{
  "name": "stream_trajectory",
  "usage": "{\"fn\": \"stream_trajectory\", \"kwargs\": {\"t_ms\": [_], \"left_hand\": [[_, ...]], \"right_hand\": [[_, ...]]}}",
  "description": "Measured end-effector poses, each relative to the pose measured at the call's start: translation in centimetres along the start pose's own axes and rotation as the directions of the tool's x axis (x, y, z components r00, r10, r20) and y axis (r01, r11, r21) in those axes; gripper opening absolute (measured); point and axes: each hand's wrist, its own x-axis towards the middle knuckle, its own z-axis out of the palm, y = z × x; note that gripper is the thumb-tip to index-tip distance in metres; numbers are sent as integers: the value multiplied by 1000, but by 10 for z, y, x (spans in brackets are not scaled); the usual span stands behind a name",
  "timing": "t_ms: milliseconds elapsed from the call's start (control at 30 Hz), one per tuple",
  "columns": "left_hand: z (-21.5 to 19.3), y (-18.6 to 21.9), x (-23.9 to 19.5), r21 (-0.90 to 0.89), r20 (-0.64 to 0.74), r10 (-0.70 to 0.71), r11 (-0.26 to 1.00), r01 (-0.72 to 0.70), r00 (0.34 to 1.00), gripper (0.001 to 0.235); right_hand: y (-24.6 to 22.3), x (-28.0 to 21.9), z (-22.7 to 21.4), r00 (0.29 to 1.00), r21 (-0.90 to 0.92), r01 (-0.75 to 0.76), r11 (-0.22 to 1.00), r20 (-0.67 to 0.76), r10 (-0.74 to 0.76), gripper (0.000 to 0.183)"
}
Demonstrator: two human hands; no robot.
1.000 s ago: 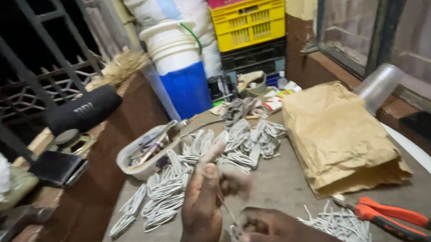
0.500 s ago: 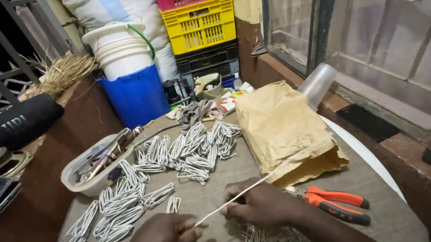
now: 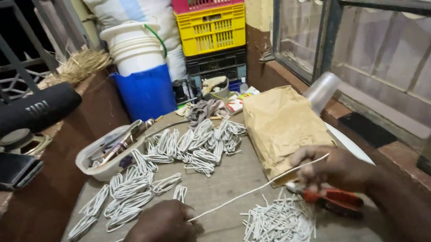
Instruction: Cutting long strands of white wire into smaller, uniform pieces using wire cutters.
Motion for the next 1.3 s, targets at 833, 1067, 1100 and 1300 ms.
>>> {"fn": "stream_trajectory", "kwargs": {"t_ms": [833, 1067, 1100, 1300], "left_hand": [[93, 95, 23, -210, -17, 607, 775, -597, 794, 28], [93, 97, 13, -316, -39, 552, 784, -534, 833, 29], [94, 100, 15, -318, -66, 551, 778, -541, 832, 37], [100, 100, 25, -194, -160, 560, 789, -583, 813, 33]], "right_hand": [[-16, -83, 46, 934, -903, -342, 260, -358, -15, 56], [14, -69, 21, 978, -974, -207, 90, -210, -21, 41], [10, -71, 19, 971, -967, -230, 108, -235, -38, 39], [-36, -78, 45, 823, -641, -538, 547, -540, 176, 46]]}}
